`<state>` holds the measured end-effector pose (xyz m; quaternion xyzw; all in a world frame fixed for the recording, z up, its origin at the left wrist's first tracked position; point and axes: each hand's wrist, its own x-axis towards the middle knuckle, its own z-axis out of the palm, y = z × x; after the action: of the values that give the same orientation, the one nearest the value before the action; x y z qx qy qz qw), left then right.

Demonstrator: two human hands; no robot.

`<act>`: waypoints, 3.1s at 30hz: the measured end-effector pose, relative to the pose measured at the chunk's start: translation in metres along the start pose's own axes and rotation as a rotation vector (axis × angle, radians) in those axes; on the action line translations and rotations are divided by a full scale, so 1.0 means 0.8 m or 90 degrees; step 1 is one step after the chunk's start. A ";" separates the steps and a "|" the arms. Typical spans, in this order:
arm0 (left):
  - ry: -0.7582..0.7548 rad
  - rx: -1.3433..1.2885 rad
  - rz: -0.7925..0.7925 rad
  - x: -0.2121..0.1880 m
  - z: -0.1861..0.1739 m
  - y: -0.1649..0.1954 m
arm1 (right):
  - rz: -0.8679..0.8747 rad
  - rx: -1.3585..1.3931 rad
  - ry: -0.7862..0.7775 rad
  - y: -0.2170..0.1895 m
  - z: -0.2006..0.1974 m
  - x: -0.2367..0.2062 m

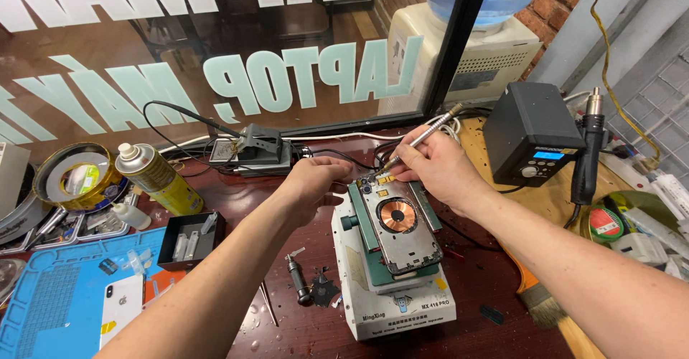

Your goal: The person uses a hot air gun and a soldering iron to work on a small electronic device held in a clamp. They brush the device with a brush, apply heat, and manipulate components with a soldering iron and tweezers. The person also handles a circular copper component and places it on the device.

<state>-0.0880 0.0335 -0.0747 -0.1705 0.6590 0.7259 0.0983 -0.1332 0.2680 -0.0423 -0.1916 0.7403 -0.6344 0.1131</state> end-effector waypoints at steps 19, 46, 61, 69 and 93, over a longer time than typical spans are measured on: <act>-0.019 0.121 0.059 -0.003 0.010 -0.010 | 0.040 0.086 0.062 -0.001 0.006 -0.011; 0.110 -0.067 -0.022 -0.035 0.064 -0.025 | 0.059 -0.018 -0.014 -0.003 0.002 0.010; 0.106 -0.036 0.012 -0.039 0.060 -0.034 | 0.036 0.003 0.080 -0.006 0.005 0.016; 0.113 -0.011 0.001 -0.042 0.063 -0.027 | -0.052 -0.016 -0.012 -0.002 0.008 0.011; 0.063 -0.092 -0.029 -0.039 0.061 -0.020 | 0.166 0.168 0.194 0.018 -0.038 -0.003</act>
<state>-0.0590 0.0865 -0.0740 -0.2279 0.6047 0.7600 0.0691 -0.1452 0.2979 -0.0518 0.0196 0.6777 -0.7275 0.1051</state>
